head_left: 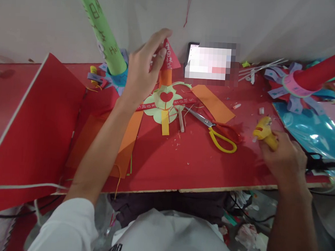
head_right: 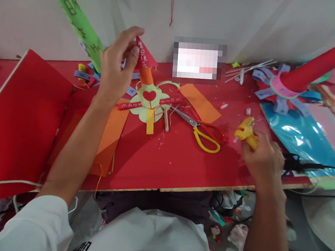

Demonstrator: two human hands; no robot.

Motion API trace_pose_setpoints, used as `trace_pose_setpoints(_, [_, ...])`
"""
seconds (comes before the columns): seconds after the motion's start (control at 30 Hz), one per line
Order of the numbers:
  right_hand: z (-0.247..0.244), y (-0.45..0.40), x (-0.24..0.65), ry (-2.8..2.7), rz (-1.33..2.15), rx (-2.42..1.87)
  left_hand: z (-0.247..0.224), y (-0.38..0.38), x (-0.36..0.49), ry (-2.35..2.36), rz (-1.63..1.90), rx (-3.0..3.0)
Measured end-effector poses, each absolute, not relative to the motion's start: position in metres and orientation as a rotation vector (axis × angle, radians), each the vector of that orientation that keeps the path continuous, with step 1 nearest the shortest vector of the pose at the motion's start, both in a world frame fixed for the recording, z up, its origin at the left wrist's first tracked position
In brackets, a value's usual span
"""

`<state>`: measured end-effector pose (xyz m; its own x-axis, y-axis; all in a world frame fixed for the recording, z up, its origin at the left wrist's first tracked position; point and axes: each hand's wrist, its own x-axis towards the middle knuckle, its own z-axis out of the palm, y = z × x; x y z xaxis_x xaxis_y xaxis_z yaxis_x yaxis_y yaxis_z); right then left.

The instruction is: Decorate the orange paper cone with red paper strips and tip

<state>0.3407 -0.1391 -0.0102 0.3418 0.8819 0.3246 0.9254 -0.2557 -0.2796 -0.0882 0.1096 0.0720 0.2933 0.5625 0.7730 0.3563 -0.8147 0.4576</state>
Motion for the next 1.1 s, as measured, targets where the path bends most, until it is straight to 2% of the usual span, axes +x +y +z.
trace_pose_setpoints(0.13, [-0.023, -0.138, 0.357, -1.772, -0.005, -2.242, 0.070, 0.113, -0.088, 0.862, 1.514, 2.339])
trace_pose_setpoints(0.23, [-0.019, -0.129, 0.363, -1.747, -0.082, -2.407, 0.070, 0.112, -0.088, 0.877, 1.502, 2.306])
trace_pose_setpoints(0.3, [-0.003, -0.118, 0.355, -1.757, -0.167, -2.485, 0.071, 0.111, -0.087, 0.866, 1.492, 2.312])
trace_pose_setpoints(0.43, [0.055, -0.082, 0.300, -1.858, -0.325, -2.177, 0.073, 0.109, -0.085, 0.815, 1.496, 2.322])
trace_pose_setpoints(0.57, [0.109, -0.024, 0.222, -2.042, 0.034, -1.633, 0.080, 0.098, -0.081, 0.815, 1.534, 2.280])
trace_pose_setpoints(0.67, [0.125, 0.024, 0.179, -2.014, 0.263, -1.368, 0.083, 0.092, -0.082, 0.829, 1.513, 2.318])
trace_pose_setpoints(0.83, [0.119, 0.069, 0.143, -1.982, 0.606, -1.145, 0.079, 0.095, -0.085, 0.864, 1.488, 2.304])
trace_pose_setpoints(1.1, [0.107, 0.073, 0.132, -1.955, 0.667, -1.068, 0.086, 0.099, -0.093, 0.851, 1.540, 2.263])
